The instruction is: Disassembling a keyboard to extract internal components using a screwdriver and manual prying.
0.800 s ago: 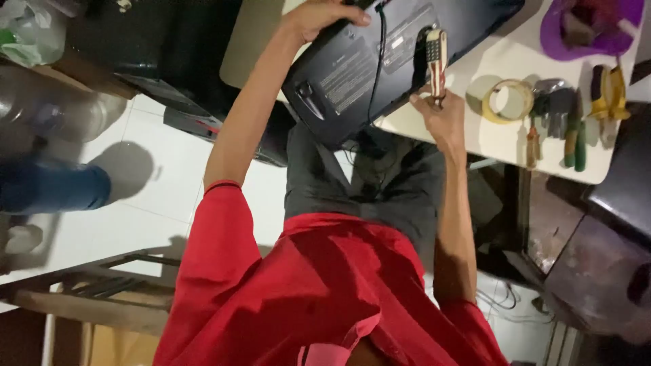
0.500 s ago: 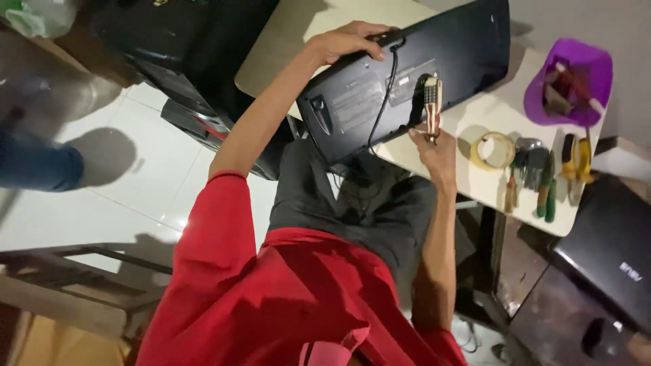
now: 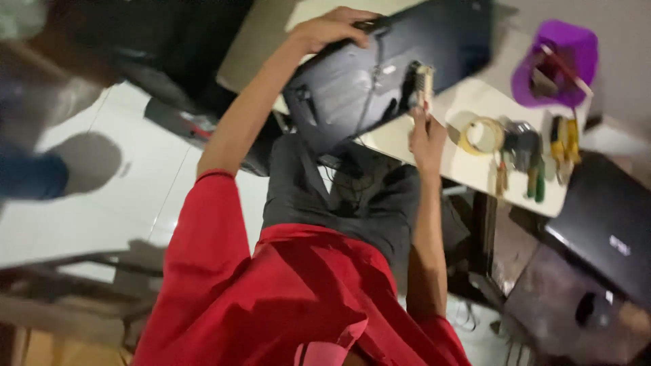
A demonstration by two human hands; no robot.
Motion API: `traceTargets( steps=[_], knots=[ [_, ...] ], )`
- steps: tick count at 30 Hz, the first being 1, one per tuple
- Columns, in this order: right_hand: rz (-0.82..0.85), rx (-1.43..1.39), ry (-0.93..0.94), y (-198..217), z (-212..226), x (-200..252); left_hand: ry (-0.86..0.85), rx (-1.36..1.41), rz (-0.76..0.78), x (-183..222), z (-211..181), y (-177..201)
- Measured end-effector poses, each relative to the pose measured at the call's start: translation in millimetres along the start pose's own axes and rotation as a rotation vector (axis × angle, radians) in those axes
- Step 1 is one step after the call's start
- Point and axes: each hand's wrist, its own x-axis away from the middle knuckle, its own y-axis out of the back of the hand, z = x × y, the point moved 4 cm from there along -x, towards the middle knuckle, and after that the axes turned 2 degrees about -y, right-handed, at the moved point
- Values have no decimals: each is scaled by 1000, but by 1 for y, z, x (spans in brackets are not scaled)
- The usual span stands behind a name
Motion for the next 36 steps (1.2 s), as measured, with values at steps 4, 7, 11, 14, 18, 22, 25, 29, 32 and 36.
traceTargets(
  steps=[4,7,11,14,18,22,25,29,32,36],
  knots=[
    [-124,-244,-43,2,-28,-5,7,-49,72,11,-15,-2],
    [-211,-397,-95,3,-54,-18,-19,-86,41,19,-27,-2],
    [-247,-488,-198,2,-57,-25,146,-20,51,16,-20,2],
    [-257,-293,-192,1,-26,-20,199,21,25,15,-24,1],
    [-179,-95,-120,-1,-15,-21,232,-18,-31,16,-35,-3],
    [-265,202,179,-3,-42,-25,165,-21,-27,11,-17,1],
    [-363,655,171,2,-35,-27,175,-39,-41,8,-25,-2],
    [-339,853,135,1,-30,-27,254,-109,-79,10,-32,-4],
    [-323,934,172,1,-43,-33,287,-107,-88,10,-31,-4],
    [-265,757,180,4,-40,-21,319,-100,-89,10,-30,-4]
  ],
)
